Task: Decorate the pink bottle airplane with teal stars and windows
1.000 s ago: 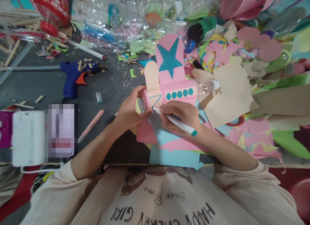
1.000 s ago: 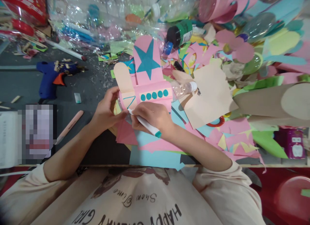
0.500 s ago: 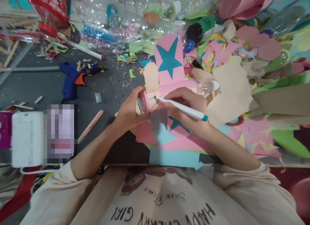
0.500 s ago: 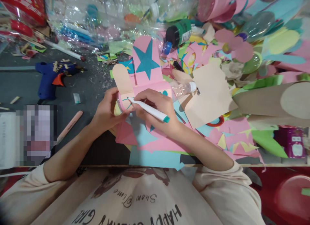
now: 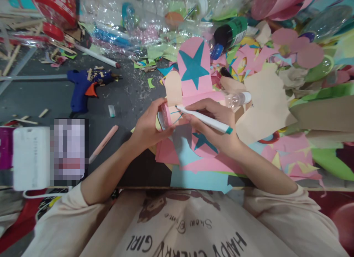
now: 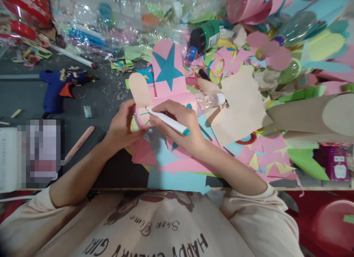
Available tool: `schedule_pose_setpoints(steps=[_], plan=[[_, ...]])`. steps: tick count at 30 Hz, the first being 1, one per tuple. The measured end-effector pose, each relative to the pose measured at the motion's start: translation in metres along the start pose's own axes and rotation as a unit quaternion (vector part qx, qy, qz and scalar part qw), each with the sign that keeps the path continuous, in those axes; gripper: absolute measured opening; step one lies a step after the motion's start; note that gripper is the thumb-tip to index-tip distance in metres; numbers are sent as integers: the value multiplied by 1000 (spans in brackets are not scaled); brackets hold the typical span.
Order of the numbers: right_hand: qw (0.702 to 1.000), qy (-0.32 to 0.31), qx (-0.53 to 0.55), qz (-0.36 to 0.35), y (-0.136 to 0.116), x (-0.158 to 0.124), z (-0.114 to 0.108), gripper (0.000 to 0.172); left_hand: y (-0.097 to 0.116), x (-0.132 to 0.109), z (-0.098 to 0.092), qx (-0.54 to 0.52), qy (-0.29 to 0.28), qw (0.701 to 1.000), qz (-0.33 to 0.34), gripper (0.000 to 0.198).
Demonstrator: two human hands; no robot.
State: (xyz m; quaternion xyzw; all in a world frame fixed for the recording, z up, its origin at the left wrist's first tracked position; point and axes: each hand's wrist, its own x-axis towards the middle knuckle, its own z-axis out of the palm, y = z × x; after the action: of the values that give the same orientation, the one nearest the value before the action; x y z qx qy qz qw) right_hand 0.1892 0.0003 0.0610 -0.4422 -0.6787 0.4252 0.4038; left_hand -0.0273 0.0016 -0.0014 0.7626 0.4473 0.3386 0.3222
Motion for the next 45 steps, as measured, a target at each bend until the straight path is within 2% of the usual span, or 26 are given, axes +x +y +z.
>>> schedule_pose_setpoints(steps=[8, 15, 28, 30, 33, 35, 45], plan=[[1000, -19, 7, -2, -1, -1, -2, 16, 0, -1, 0, -8, -4, 1000, -17, 65], [999, -31, 6, 14, -5, -2, -1, 15, -2, -2, 0, 12, -3, 1000, 5, 67], [992, -114, -36, -44, -12, 2, -5, 14, -6, -3, -2, 27, -17, 999, 11, 68], [994, -94, -28, -46, -11, 1, -5, 15, -5, -3, -1, 26, -12, 1000, 10, 68], [999, -27, -6, -19, -7, -1, -4, 12, -3, -2, -1, 23, -6, 1000, 6, 67], [1000, -3, 6, 1, -4, -2, -4, 12, -1, -1, -1, 21, -8, 1000, 5, 67], [1000, -6, 11, 29, -3, -1, -2, 15, 2, 0, -2, 22, -10, 999, 27, 64]])
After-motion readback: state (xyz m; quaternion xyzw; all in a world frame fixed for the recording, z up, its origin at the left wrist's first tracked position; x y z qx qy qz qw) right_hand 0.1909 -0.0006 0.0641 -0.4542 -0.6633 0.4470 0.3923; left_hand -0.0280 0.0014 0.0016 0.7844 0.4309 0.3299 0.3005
